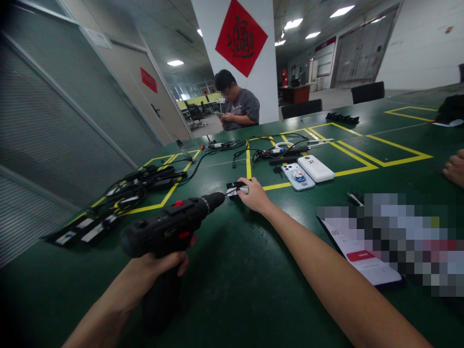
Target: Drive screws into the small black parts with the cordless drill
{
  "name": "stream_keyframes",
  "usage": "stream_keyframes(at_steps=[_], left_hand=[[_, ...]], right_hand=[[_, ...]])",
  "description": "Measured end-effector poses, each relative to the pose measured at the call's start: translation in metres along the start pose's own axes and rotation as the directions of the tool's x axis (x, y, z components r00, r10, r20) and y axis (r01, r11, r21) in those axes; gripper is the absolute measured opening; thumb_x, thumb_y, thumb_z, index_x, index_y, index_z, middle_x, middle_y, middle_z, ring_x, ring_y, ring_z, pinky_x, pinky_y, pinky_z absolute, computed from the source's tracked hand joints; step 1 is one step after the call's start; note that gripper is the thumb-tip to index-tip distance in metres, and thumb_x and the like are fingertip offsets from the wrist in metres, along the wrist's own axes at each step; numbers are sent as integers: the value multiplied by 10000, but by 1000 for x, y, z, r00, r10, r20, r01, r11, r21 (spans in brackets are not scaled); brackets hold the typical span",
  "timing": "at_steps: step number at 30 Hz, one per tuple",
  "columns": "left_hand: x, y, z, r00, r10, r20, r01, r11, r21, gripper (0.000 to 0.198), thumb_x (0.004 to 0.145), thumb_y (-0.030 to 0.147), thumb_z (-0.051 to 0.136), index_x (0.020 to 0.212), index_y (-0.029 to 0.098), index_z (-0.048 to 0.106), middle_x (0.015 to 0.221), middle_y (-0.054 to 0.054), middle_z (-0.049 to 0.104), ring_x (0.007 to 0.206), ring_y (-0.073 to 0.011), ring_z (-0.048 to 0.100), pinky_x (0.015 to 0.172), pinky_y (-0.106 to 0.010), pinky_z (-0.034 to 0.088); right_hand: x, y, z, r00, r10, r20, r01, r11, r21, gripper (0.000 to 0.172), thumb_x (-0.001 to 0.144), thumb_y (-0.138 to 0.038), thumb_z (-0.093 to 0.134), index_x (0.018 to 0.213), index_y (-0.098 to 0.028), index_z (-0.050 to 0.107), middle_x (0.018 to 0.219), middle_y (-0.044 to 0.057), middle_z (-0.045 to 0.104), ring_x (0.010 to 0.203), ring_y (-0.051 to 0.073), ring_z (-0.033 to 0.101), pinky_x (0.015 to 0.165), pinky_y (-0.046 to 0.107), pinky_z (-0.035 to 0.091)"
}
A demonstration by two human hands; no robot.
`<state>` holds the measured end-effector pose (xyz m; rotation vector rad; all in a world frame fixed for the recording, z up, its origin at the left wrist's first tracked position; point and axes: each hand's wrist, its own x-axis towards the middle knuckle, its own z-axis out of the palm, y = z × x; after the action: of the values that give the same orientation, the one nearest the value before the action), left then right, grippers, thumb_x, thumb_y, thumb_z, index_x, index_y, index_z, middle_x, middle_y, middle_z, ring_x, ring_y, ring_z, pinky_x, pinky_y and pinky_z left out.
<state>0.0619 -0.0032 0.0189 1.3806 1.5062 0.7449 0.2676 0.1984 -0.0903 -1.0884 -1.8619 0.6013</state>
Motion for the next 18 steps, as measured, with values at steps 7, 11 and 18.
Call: stream_keyframes(at_steps=[7, 11, 18], left_hand=[[-1, 0, 4, 998, 21, -57, -22, 1000, -12, 237, 773, 282, 595, 981, 177, 558, 600, 32, 587, 571, -164, 509, 583, -299, 367], [0, 0, 3, 999, 8, -33, -8, 1000, 11, 241, 772, 265, 587, 990, 168, 557, 603, 26, 590, 580, -172, 528, 587, -305, 381], [0, 1, 5, 998, 22, -63, -23, 1000, -13, 230, 762, 272, 590, 965, 167, 562, 675, 14, 604, 564, -156, 516, 587, -304, 386]], right_hand=[[-1, -1, -1, 1000, -8, -3, 8, 1000, -5, 372, 803, -241, 571, 1175, -247, 591, 1052, 46, 519, 941, 182, 562, 926, 328, 427], [0, 0, 0, 1000, -14, -9, 14, 1000, -9, 373, 803, -244, 569, 1176, -244, 589, 1052, 45, 520, 952, 182, 562, 934, 327, 422], [0, 0, 0, 1000, -13, -6, 13, 1000, -4, 380, 800, -240, 573, 1179, -248, 588, 1061, 48, 522, 950, 184, 567, 934, 328, 426]])
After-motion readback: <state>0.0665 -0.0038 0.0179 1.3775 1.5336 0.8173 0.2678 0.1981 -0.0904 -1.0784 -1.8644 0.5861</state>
